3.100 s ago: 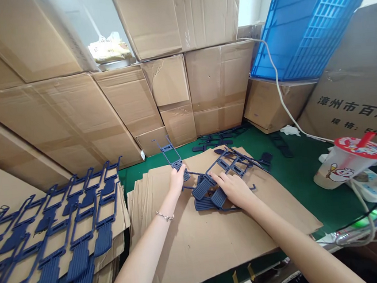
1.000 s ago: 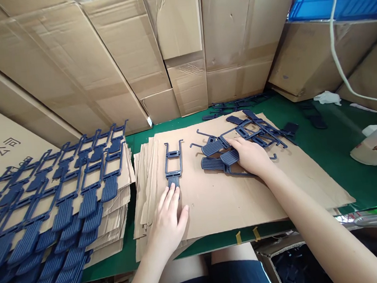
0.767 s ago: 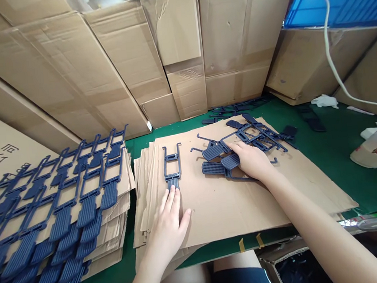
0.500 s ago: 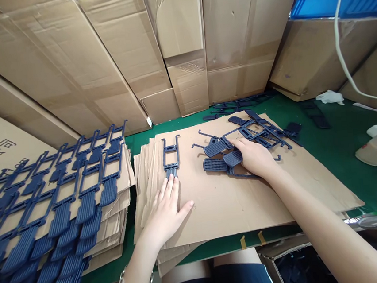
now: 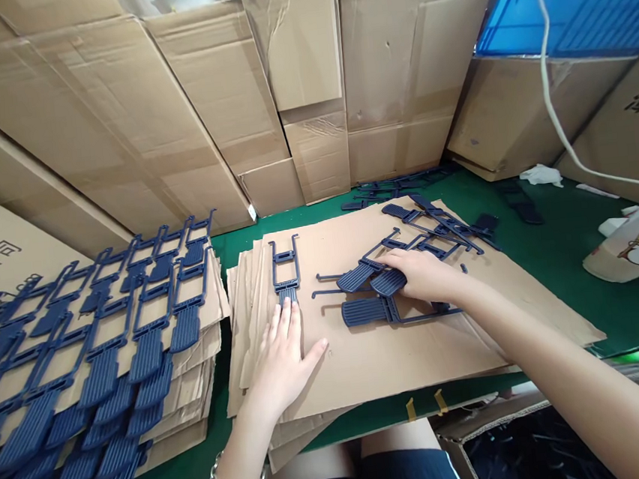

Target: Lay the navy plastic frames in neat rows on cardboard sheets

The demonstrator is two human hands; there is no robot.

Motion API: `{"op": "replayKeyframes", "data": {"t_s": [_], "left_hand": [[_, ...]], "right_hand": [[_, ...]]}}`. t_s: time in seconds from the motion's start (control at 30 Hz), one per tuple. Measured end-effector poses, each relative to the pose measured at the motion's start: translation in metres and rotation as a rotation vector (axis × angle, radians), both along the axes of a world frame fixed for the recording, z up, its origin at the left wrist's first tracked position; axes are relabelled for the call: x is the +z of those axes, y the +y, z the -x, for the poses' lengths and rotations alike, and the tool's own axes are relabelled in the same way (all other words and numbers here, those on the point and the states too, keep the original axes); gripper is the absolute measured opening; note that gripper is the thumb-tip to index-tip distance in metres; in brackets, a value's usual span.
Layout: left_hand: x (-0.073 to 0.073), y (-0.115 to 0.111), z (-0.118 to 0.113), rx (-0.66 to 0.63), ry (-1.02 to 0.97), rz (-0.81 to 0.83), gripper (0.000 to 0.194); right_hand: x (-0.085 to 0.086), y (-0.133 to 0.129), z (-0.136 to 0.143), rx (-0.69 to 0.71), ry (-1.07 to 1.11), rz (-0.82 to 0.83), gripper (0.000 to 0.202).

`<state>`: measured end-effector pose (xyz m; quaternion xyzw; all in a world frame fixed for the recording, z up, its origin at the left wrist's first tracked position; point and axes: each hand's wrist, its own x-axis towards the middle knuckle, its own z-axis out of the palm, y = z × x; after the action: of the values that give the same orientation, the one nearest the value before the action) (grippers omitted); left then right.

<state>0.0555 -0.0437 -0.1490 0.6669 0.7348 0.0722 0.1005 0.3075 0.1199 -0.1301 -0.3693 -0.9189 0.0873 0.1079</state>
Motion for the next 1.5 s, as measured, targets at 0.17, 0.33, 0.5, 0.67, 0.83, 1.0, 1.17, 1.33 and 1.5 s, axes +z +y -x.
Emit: {"op": "replayKeyframes", "data": {"t_s": [0.17,0.33,0.5,0.67,0.83,1.0,1.17,1.33,1.5], "left_hand": [[0.000,-0.002,0.000,0.000,-0.021,0.012,0.079],[0.000,-0.005,0.000,-0.039,-0.028,-0.043,0.069],[0.004,-0.005,-0.001,-0.152,-0.025,-0.068,0.054],[0.001,-0.002,0.000,-0.162,-0.024,-0.077,0.054],[0.016,-0.012,-0.001,-0.136,-0.017,-0.013,0.058],[0.069,-0.016,-0.019,-0.272,-0.001,-0.114,0.062],[0.078,0.040,-0.064,-0.416,0.070,-0.102,0.049],[0.052,0.094,-0.086,-0.403,0.091,-0.057,0.040],[0.047,0.111,-0.067,-0.375,0.055,-0.071,0.030]], "right_hand": [[0.005,0.006,-0.005,-0.037,0.030,0.129,0.056],[-0.004,-0.001,-0.003,-0.071,0.128,0.084,0.050],[-0.004,-0.024,0.005,-0.113,0.233,-0.018,0.040],[-0.007,-0.052,0.005,-0.204,0.264,-0.160,0.045],[-0.028,-0.067,0.001,-0.304,0.248,-0.177,0.040],[-0.034,-0.067,0.003,-0.334,0.274,-0.205,0.039],[-0.030,-0.067,0.006,-0.272,0.274,-0.191,0.036],[-0.032,-0.066,0.005,-0.280,0.242,-0.199,0.039],[-0.036,-0.064,0.006,-0.328,0.197,-0.260,0.058]]}}
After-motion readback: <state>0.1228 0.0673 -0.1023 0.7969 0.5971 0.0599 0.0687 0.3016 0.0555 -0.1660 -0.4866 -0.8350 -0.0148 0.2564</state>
